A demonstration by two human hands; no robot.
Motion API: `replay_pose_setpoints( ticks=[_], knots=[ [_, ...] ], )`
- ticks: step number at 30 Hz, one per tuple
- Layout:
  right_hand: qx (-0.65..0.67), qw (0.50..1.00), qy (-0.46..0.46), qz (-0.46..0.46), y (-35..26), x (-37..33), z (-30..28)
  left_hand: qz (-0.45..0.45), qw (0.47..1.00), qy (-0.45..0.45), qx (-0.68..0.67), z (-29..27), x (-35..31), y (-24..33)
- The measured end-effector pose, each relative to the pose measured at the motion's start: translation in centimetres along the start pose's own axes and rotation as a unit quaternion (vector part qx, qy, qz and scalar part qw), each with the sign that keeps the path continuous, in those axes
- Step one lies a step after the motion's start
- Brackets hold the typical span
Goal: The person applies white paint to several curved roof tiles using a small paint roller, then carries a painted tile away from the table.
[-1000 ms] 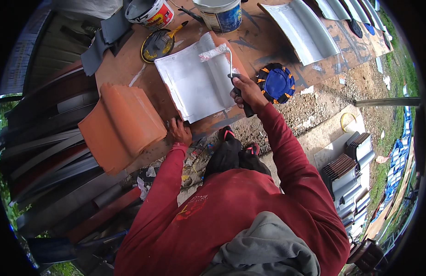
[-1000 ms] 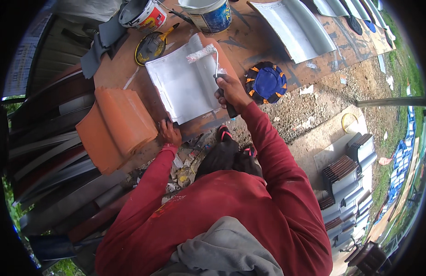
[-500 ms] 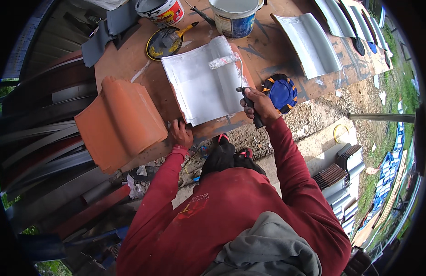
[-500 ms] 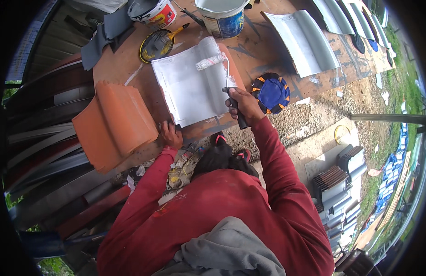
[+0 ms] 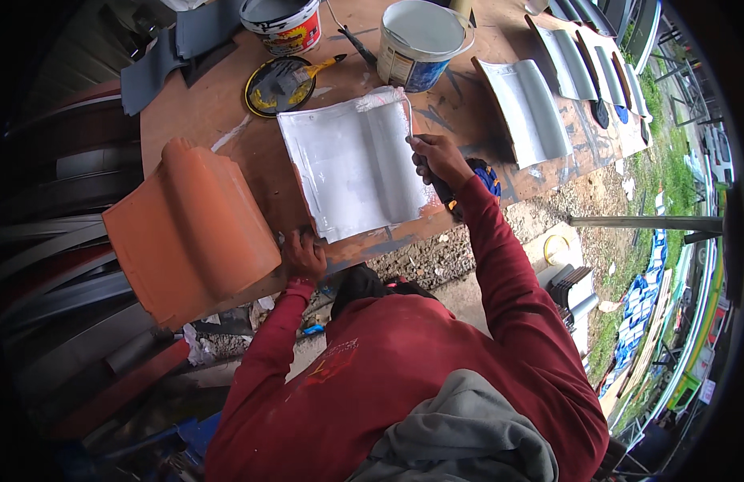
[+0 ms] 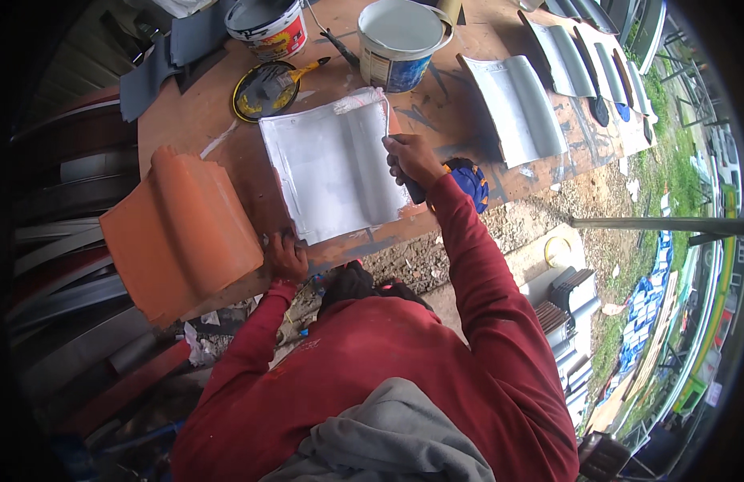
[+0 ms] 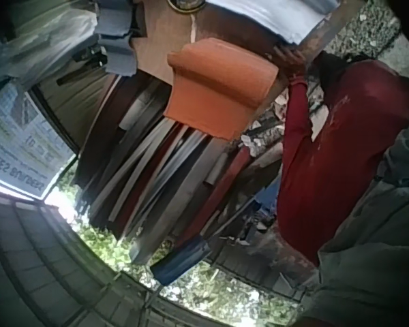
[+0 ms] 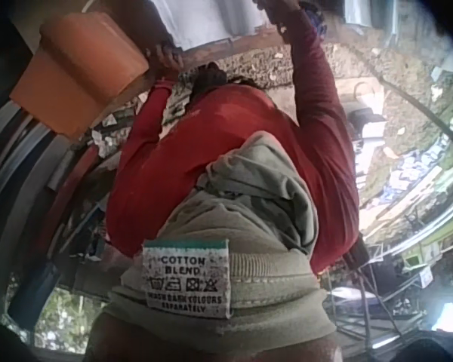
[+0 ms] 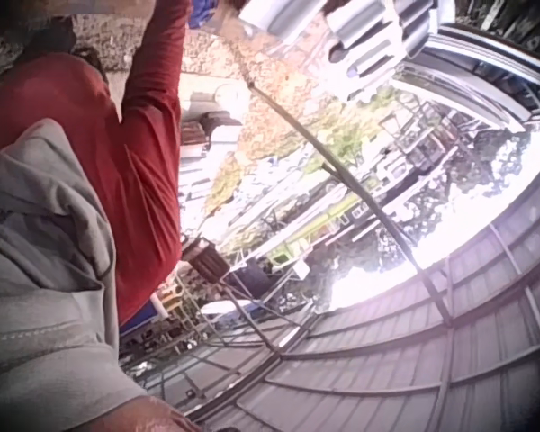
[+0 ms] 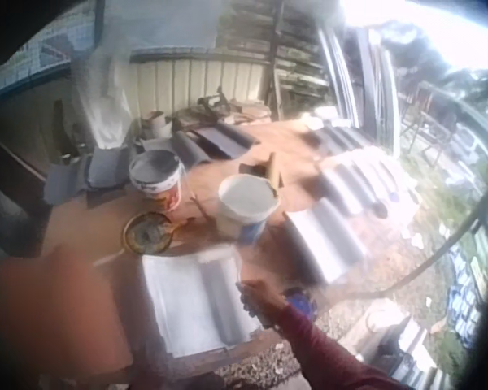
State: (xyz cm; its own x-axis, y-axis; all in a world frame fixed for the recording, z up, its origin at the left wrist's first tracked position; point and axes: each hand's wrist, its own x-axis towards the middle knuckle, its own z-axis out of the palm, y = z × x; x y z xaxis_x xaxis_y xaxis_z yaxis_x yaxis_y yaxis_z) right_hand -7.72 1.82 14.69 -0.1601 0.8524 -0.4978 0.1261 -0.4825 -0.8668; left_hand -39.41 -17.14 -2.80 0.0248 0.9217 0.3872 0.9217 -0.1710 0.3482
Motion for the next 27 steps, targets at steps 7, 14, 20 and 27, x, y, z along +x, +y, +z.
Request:
replay_pose_setpoints(
  ticks=[7,14,20,27],
  knots=[
    [0.101,0.994,-0.021,0.029,-1.0,2.0,0.1,0.004,1.0,-0.016,-0.002,0.0,0.0,-0.4],
    [0.052,0.999,0.006,0.017,-1.9,3.0,-0.9,0.001,1.0,-0.014,-0.002,0.6,0.6,0.0],
    [-0.043,0.998,0.046,0.025,0.8,0.0,1.5,0.011,1.0,0.004,0.026,0.1,-0.2,-0.6],
    [0.023,0.999,0.039,-0.011,0.6,3.4,0.8,-0.004,0.999,-0.017,-0.029,0.4,0.3,-0.1]
  ],
)
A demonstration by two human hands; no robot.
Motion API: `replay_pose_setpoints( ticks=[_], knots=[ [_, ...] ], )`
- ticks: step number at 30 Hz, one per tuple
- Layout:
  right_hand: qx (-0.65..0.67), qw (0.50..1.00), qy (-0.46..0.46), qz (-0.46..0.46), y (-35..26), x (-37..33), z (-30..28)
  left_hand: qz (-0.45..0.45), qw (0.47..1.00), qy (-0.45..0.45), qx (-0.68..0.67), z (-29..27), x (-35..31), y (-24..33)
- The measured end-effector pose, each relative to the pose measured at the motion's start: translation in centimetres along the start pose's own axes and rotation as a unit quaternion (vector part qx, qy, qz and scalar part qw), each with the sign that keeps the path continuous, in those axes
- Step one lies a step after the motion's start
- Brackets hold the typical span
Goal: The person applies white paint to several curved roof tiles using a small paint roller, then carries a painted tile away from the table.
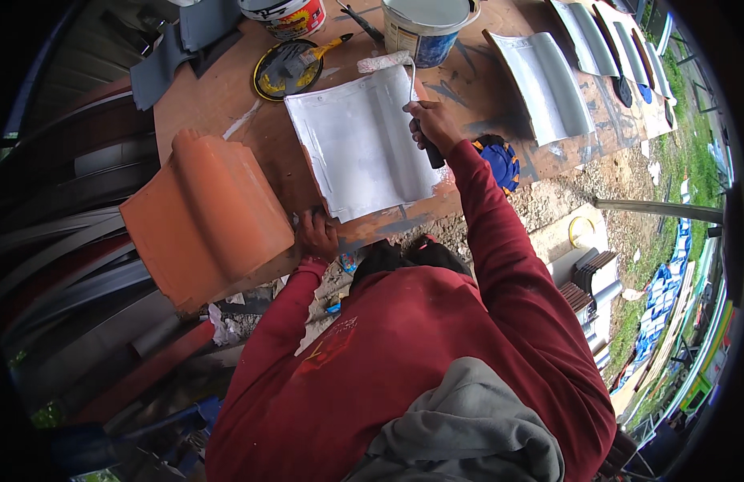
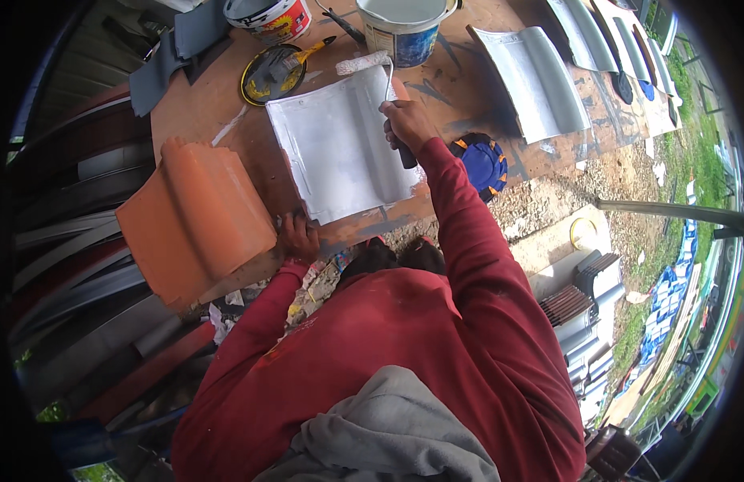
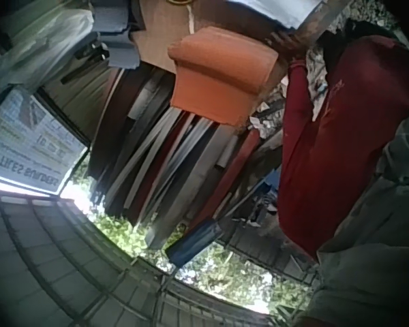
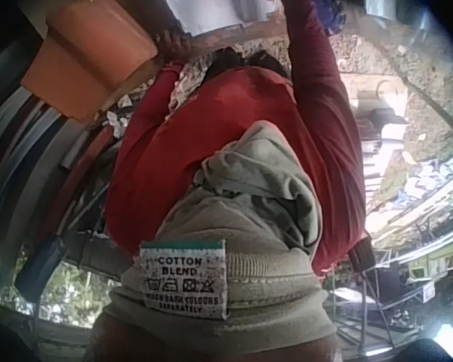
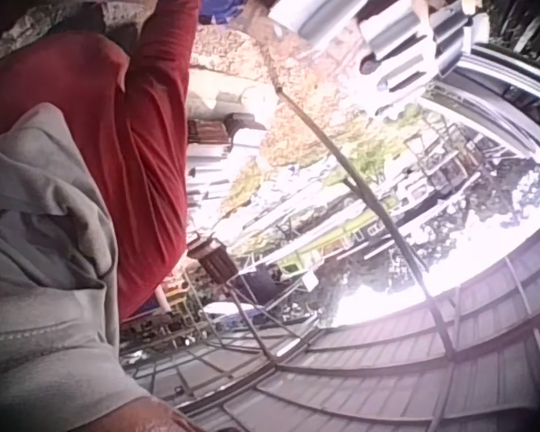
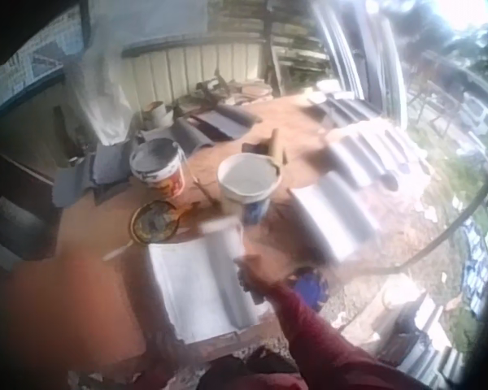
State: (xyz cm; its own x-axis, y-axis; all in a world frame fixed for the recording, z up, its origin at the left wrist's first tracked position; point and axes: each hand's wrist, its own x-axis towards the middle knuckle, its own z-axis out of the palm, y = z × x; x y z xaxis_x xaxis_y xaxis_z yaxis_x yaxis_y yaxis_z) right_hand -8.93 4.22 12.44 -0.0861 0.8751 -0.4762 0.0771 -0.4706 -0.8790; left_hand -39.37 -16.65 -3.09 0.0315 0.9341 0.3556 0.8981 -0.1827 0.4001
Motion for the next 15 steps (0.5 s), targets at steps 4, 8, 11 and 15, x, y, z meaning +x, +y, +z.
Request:
replay_pose_setpoints(
  ticks=[4,8,11,15],
  knots=[
    [-0.017,0.999,-0.033,0.001,2.4,-3.0,-2.5,-0.029,0.997,-0.039,-0.056,-1.2,-0.6,0.2],
    [-0.126,0.99,-0.061,0.004,6.4,-11.5,-6.4,-0.133,0.97,0.097,-0.177,-1.6,-0.8,2.7],
    [-0.134,0.989,-0.064,0.023,10.1,-17.8,-9.1,-0.212,0.952,0.095,-0.199,-1.3,-1.8,3.2],
    [-0.141,0.986,-0.052,0.065,13.1,-24.5,-11.5,-0.339,0.875,0.065,-0.339,-1.1,-2.2,6.3]
  ],
)
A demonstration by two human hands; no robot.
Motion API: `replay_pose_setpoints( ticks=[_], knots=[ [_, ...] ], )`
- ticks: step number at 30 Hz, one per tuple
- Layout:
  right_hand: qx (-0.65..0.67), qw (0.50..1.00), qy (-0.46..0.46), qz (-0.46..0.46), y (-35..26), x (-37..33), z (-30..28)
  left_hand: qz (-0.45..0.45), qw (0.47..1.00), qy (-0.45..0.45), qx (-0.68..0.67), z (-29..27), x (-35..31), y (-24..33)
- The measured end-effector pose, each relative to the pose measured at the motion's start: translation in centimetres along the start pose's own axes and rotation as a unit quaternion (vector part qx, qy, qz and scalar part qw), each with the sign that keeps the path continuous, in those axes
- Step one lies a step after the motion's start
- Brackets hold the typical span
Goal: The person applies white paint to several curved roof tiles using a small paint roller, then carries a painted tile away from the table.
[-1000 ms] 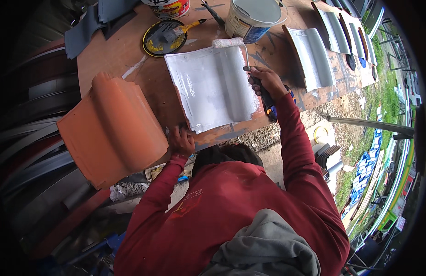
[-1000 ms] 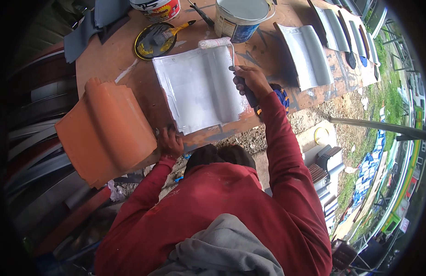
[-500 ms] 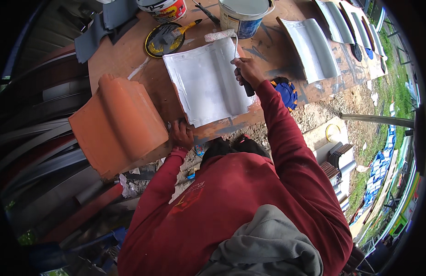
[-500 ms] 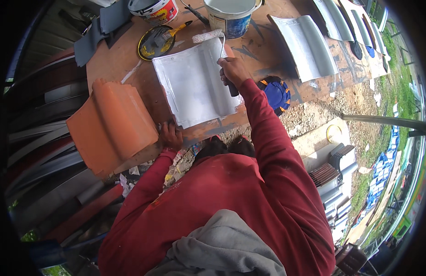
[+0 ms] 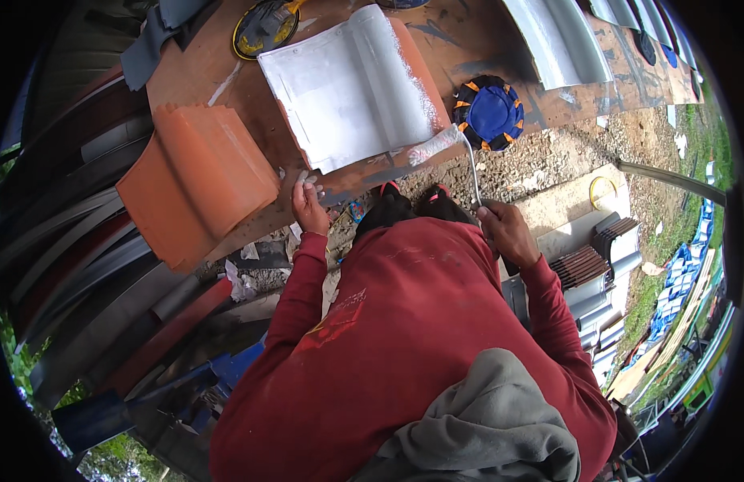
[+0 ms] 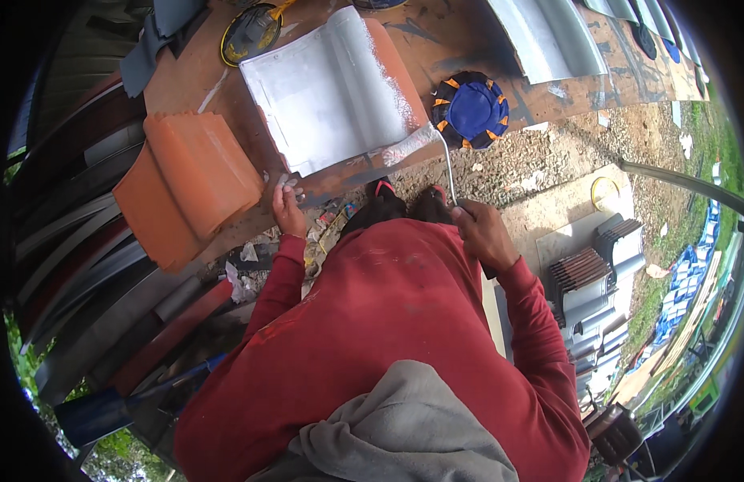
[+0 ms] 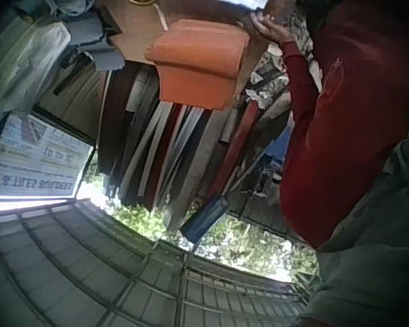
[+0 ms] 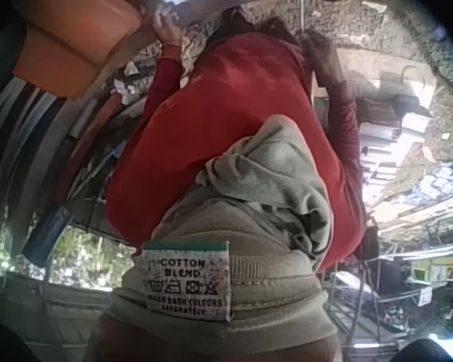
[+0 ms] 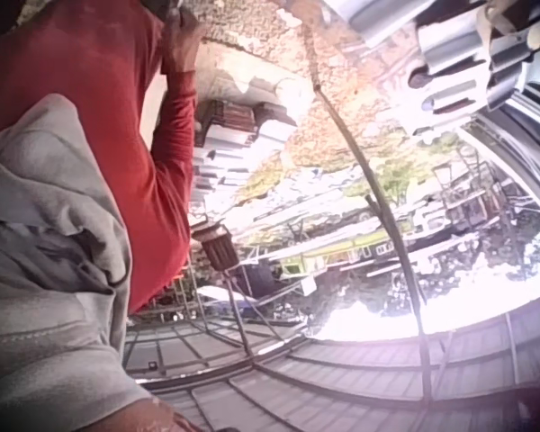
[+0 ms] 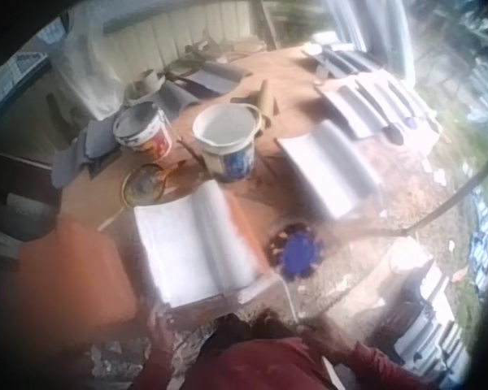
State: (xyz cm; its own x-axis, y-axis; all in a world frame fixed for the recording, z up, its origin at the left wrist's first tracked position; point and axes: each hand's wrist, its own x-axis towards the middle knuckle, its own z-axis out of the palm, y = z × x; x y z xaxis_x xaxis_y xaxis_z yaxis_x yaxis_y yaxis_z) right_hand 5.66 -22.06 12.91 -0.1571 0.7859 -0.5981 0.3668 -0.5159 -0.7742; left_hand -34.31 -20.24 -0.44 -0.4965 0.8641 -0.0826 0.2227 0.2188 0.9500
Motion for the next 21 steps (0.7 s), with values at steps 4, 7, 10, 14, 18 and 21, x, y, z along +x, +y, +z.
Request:
replay_pose_setpoints(
  ticks=[4,7,10,14,18,21],
  knots=[
    [0.053,0.998,0.002,-0.037,1.2,-2.1,-0.3,-0.023,0.997,-0.065,-0.024,-0.3,1.1,-0.7],
    [0.059,0.996,0.01,-0.067,0.4,-1.4,0.1,-0.031,0.997,-0.068,0.001,-0.7,2.3,-0.8],
    [0.032,0.992,0.029,-0.122,0.6,1.0,1.3,-0.022,0.998,-0.058,-0.01,-0.5,3.8,-1.9],
    [-0.079,0.979,0.061,-0.177,0.8,5.5,2.4,-0.039,0.998,-0.047,0.03,-0.7,5.4,-4.0],
    [-0.081,0.979,0.06,-0.18,2.6,4.6,1.7,-0.077,0.994,-0.072,0.029,-0.6,5.6,-2.6],
    [-0.028,0.988,0.0,-0.152,4.6,2.3,-0.7,-0.114,0.991,-0.065,0.007,-1.3,6.4,-3.0]
  ],
)
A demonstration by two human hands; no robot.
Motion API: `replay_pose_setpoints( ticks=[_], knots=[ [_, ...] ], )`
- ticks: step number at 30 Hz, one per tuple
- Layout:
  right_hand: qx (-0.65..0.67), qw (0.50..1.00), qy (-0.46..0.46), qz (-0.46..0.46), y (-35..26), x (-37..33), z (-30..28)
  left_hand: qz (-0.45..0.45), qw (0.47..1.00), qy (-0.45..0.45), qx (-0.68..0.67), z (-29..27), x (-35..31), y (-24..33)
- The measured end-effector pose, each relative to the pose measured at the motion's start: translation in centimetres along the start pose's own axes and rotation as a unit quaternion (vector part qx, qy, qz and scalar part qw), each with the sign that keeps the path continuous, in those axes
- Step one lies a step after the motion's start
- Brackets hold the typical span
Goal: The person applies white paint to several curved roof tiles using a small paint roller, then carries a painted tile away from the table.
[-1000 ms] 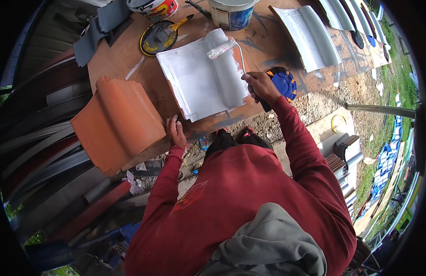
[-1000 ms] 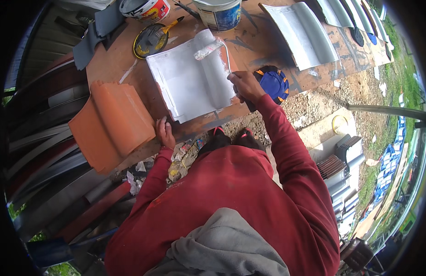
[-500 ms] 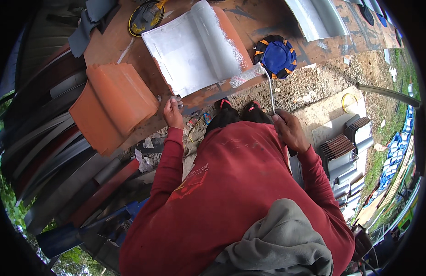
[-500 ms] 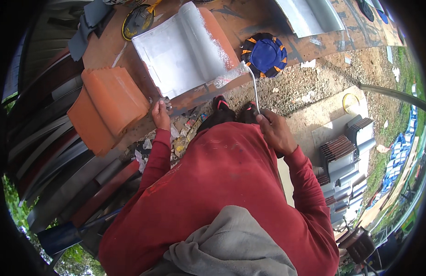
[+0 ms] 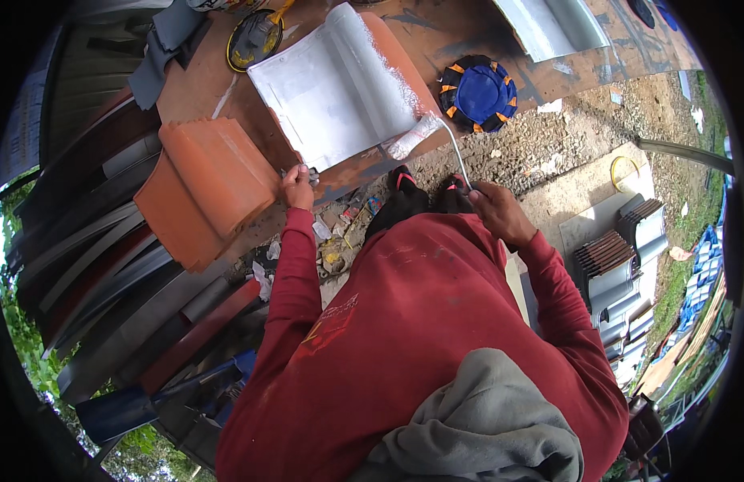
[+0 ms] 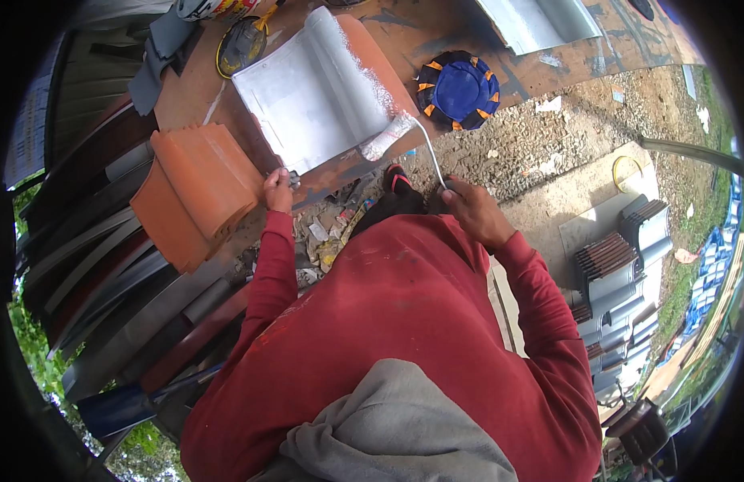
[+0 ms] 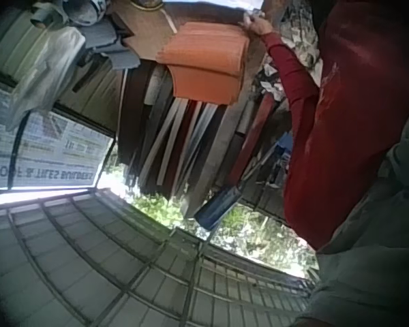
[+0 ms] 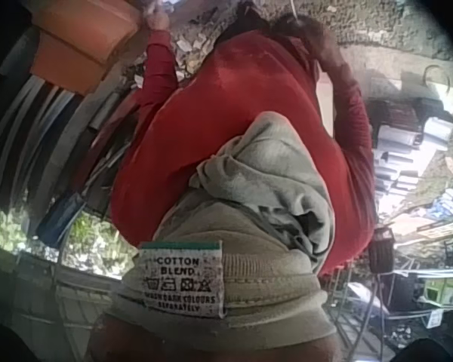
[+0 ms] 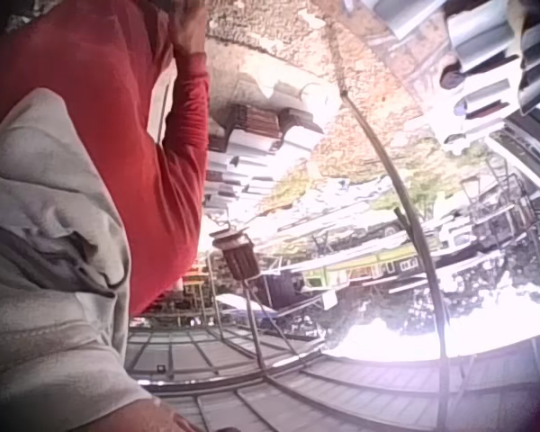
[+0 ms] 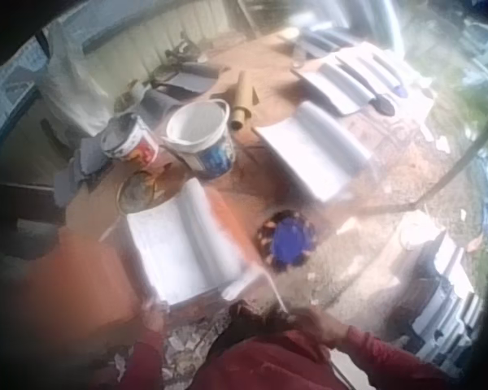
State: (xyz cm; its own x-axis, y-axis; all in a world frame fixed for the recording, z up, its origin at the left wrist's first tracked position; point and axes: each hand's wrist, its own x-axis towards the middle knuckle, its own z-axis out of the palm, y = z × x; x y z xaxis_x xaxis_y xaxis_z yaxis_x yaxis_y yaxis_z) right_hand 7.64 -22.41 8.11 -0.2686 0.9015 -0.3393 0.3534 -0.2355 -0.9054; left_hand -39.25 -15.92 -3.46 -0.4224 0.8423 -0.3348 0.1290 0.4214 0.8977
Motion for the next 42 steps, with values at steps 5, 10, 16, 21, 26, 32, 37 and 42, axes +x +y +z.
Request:
replay_pose_setpoints(
  ticks=[5,10,16,21,26,32,37,42],
  knots=[
    [0.187,0.977,-0.032,0.094,-3.7,-1.2,-0.6,-0.06,0.997,0.005,-0.051,1.1,-0.1,1.7],
    [0.118,0.991,0.014,0.068,-4.2,5.9,2.1,-0.07,0.997,0.012,-0.035,1.1,0.7,0.4],
    [0.201,0.978,-0.009,0.063,-8.4,19.6,1.1,-0.009,0.999,0.03,0.023,1.4,0.6,-0.7],
    [0.234,0.97,-0.038,0.059,-11.4,25.8,-0.3,0.105,0.979,0.075,0.155,-0.4,1.8,-3.4],
    [0.21,0.974,-0.065,0.055,-8.0,21.1,-0.8,0.078,0.981,0.078,0.161,-0.1,0.8,-1.9],
    [0.241,0.96,-0.046,0.132,-3.5,6.7,0.3,0.159,0.956,0.078,0.235,0.9,-0.5,-0.4],
    [0.196,0.966,-0.061,0.159,-2.3,-1.1,-1.0,0.179,0.935,0.105,0.287,-0.5,1.7,-1.3],
    [0.144,0.986,0.003,0.084,-1.6,-1.9,0.2,0.029,0.973,0.028,0.227,-1.0,2.3,0.1]
  ],
)
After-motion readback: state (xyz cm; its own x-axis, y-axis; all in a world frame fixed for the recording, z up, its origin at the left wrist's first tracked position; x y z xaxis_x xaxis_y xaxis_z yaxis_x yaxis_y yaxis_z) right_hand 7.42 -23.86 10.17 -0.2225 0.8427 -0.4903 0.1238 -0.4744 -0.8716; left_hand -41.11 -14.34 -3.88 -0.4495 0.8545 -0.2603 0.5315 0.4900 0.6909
